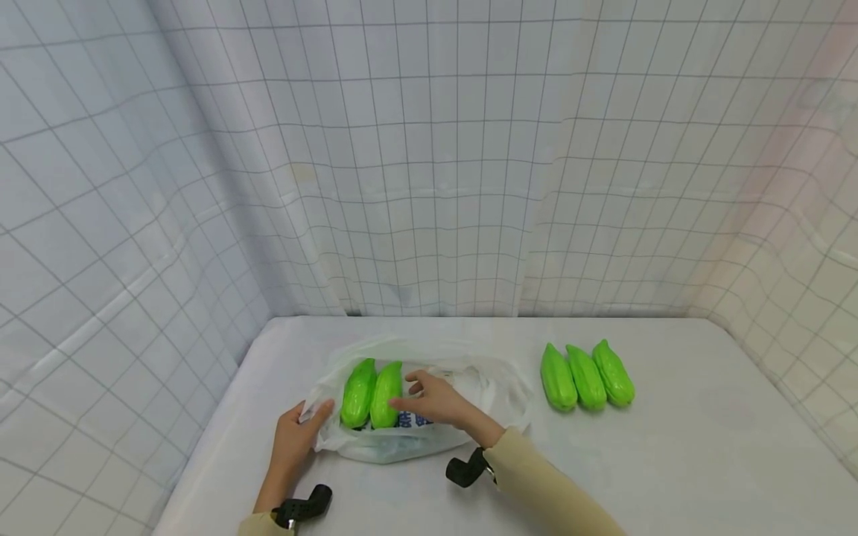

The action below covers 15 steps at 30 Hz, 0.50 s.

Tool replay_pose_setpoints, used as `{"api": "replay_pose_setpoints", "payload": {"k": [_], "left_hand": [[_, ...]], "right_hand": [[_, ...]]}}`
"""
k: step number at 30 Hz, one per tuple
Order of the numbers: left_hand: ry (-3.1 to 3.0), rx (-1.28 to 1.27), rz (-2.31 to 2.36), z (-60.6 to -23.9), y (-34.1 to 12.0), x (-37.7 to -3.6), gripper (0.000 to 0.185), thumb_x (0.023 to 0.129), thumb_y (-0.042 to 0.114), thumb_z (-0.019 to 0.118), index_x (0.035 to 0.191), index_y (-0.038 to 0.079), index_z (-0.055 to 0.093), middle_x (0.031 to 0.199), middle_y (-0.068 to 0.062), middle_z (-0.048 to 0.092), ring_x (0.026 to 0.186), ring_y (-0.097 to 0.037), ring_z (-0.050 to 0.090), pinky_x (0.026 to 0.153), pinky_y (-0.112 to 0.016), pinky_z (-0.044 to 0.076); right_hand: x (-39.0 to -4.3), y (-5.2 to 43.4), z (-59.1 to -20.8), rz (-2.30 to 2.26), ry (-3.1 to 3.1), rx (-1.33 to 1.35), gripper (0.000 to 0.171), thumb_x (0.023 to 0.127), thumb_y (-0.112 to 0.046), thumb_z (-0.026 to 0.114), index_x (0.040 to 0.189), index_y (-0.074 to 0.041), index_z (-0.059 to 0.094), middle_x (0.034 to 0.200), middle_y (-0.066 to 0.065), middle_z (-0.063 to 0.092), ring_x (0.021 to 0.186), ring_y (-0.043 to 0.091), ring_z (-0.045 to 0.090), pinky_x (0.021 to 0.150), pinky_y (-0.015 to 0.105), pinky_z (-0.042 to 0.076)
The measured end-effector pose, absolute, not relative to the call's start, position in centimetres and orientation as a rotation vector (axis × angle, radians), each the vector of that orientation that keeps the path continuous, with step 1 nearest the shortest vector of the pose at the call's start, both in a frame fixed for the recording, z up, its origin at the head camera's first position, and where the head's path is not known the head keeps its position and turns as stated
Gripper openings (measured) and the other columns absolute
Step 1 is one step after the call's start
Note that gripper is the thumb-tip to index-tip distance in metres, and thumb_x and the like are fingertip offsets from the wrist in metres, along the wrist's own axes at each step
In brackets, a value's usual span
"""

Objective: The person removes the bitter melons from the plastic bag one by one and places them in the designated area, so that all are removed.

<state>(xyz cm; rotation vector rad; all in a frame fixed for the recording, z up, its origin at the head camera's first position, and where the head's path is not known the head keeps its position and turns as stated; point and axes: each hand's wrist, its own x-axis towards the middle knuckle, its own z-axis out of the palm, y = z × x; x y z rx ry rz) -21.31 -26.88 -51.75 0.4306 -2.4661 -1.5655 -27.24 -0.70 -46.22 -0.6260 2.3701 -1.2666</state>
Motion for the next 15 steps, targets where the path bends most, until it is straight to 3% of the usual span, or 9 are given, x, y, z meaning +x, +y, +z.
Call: {"api": "replay_pose_setpoints", "payload": {"k": [15], "left_hand": [[-2.466, 0.421, -1.563, -51.8, -26.9, -21.4, 0.052, 0.085, 0.046, 0.063, 0.110, 0.001, 0.063, 0.092, -0.009, 0.065, 0.072, -0.010, 0.052, 0.065, -0.024, 0.043]], "right_hand": [[-27.1, -3.0, -46.8, -1.272, 2.407, -0.452, 0.073, 0.082, -0.050, 0.063, 0.133, -0.001, 0.041, 0.103, 0.011, 0.062, 0.084, 0.019, 0.059, 0.066, 0.035, 0.048]]}}
